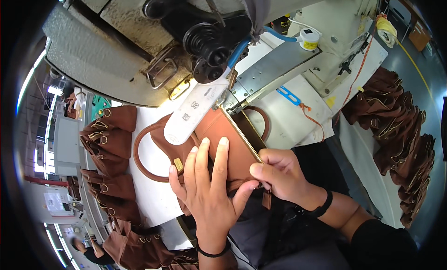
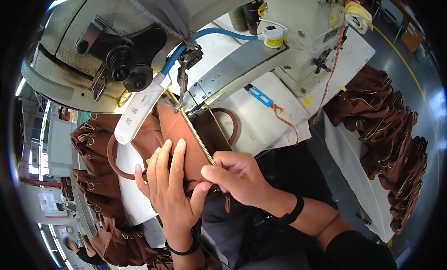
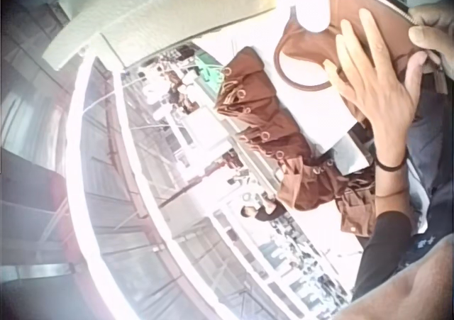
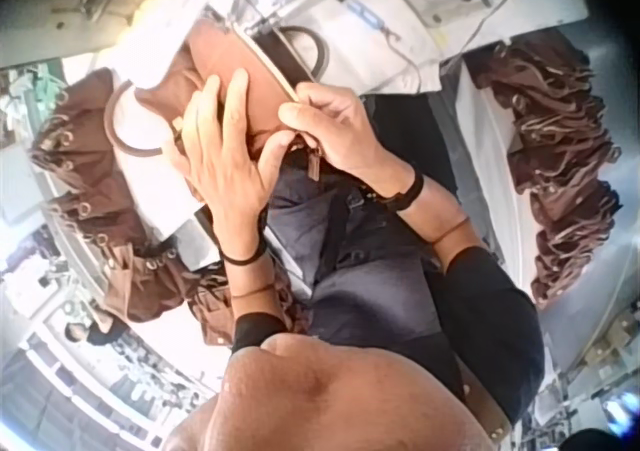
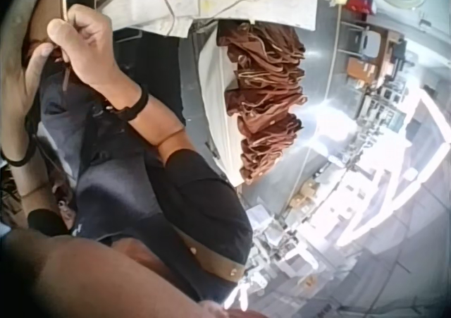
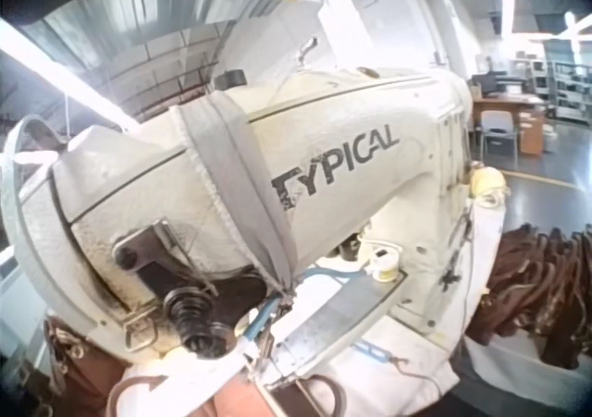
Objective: The person operates an industrial sewing machine to stitch a zipper onto a brown leather handbag. They guide the bag under the needle, align the zipper tape, and sew along the edge, then trim the excess thread and inspect the seam.
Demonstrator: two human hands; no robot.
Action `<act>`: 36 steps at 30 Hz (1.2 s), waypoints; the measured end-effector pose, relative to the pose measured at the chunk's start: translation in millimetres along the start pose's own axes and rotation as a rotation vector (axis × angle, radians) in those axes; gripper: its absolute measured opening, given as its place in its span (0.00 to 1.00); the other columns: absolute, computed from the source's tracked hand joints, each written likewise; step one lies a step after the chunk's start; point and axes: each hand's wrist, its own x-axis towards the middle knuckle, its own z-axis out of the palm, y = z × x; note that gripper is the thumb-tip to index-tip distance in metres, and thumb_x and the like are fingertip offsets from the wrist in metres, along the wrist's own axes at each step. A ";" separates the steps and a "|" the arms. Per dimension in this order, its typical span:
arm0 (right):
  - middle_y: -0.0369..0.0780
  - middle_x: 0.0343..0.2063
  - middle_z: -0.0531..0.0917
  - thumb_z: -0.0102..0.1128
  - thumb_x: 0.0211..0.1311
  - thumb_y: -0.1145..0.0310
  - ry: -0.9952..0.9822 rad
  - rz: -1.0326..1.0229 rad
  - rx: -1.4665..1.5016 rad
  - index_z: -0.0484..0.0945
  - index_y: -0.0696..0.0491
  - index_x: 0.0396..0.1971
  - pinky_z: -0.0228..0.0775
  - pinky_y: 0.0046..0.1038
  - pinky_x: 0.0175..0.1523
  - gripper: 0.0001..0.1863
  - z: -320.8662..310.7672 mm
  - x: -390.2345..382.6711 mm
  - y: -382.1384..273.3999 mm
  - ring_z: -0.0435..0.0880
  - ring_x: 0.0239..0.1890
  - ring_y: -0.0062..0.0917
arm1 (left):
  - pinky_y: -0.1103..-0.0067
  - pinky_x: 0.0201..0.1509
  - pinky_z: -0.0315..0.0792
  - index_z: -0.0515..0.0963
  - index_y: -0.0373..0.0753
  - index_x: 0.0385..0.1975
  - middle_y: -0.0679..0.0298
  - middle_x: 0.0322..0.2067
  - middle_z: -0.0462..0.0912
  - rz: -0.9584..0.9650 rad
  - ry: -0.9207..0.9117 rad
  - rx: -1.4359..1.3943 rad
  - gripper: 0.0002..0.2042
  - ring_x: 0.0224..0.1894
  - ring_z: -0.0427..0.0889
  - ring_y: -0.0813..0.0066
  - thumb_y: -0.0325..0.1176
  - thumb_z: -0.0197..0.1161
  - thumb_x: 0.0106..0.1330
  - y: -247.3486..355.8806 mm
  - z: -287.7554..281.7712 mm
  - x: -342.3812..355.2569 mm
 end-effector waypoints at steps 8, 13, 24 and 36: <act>0.28 0.17 0.73 0.62 0.75 0.67 0.005 -0.006 0.016 0.72 0.53 0.23 0.57 0.16 0.23 0.18 3.5 20.4 1.3 0.68 0.19 0.07 | 0.54 0.80 0.39 0.75 0.42 0.69 0.56 0.67 0.76 0.019 0.020 -0.036 0.38 0.70 0.71 0.57 0.68 0.48 0.73 -15.5 9.1 12.9; 0.28 0.18 0.74 0.63 0.75 0.67 0.021 -0.014 0.013 0.74 0.54 0.23 0.57 0.16 0.23 0.17 3.5 22.5 2.7 0.68 0.19 0.06 | 0.50 0.79 0.39 0.76 0.44 0.68 0.57 0.68 0.76 0.074 0.004 -0.056 0.35 0.71 0.70 0.57 0.65 0.51 0.73 -14.5 3.7 19.3; 0.28 0.16 0.73 0.61 0.75 0.67 0.026 -0.028 0.014 0.73 0.52 0.22 0.57 0.16 0.24 0.17 0.7 36.9 5.0 0.66 0.19 0.07 | 0.49 0.79 0.35 0.76 0.46 0.68 0.61 0.67 0.77 0.075 -0.031 -0.046 0.32 0.72 0.70 0.58 0.63 0.51 0.75 -20.4 9.4 28.0; 0.27 0.16 0.72 0.61 0.74 0.68 0.082 -0.042 0.022 0.75 0.51 0.22 0.56 0.16 0.25 0.16 6.6 73.0 7.1 0.66 0.19 0.07 | 0.56 0.78 0.49 0.79 0.40 0.63 0.59 0.60 0.83 0.091 0.167 -0.183 0.33 0.65 0.77 0.56 0.54 0.73 0.61 -45.0 34.9 53.0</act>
